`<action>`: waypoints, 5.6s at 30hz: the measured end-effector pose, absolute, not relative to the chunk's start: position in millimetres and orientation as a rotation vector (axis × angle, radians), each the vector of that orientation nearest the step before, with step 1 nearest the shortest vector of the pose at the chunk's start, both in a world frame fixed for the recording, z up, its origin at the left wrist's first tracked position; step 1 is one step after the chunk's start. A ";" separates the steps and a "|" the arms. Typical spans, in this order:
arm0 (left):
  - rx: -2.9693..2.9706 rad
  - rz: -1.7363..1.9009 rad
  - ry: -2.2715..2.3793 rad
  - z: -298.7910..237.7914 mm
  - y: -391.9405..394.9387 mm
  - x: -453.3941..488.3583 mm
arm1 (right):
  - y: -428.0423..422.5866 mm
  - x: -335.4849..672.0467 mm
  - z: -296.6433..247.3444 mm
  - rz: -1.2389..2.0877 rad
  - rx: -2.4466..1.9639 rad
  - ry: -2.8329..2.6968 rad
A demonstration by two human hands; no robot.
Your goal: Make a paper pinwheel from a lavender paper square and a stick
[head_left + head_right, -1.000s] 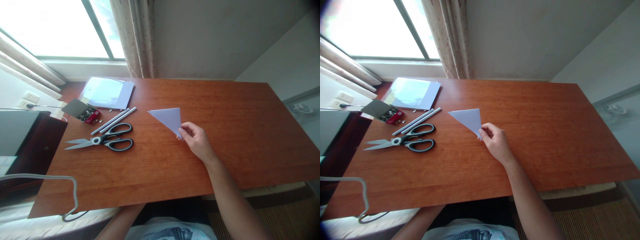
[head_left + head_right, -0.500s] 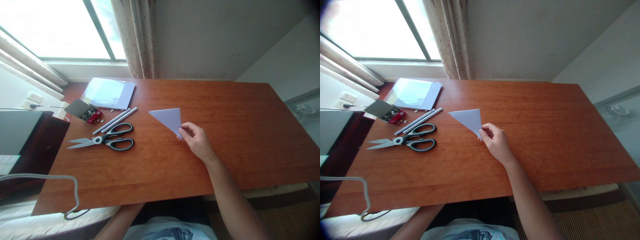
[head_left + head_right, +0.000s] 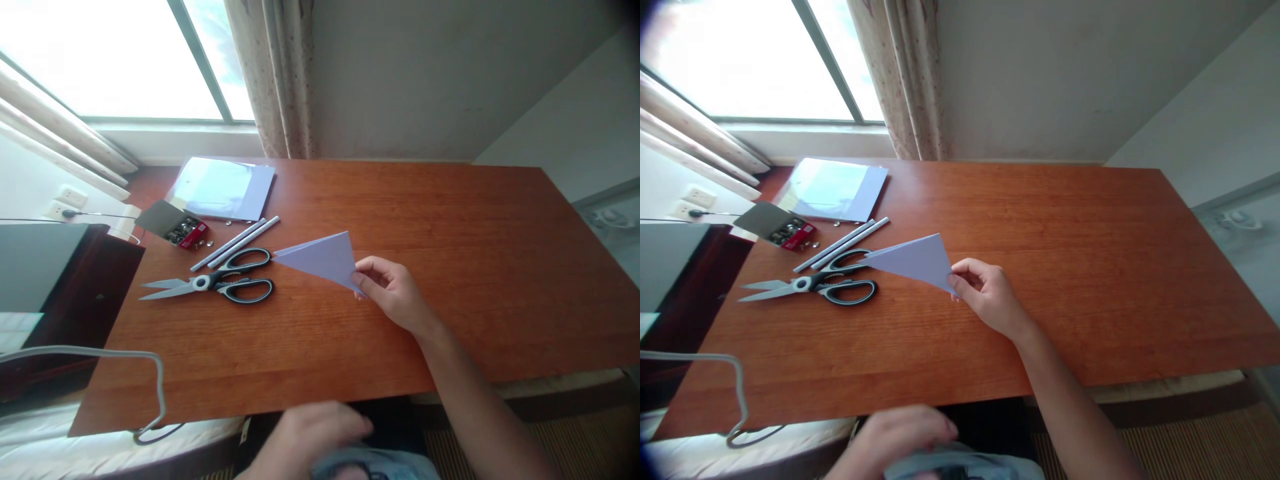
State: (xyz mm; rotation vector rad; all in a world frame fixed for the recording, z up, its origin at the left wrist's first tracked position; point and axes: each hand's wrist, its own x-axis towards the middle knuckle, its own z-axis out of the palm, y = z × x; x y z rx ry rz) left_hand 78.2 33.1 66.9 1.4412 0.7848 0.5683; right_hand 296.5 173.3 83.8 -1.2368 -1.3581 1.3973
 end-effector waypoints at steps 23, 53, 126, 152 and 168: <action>0.338 1.265 1.263 88.9 115.7 73.8 | 236.4 192.8 79.8 0.617 -0.741 -2.496; 0.584 1.288 1.057 114.1 170.2 103.0 | 132.1 301.1 97.5 1.491 -1.180 -1.187; 0.876 1.224 0.902 93.6 168.8 102.6 | 118.0 300.0 100.8 0.869 -1.404 -1.612; 0.753 1.166 1.040 103.3 166.0 104.5 | 124.4 292.5 83.8 1.707 -1.072 -1.194; 0.755 1.141 1.078 103.9 166.7 104.7 | 126.4 287.3 98.4 1.481 -1.198 -1.306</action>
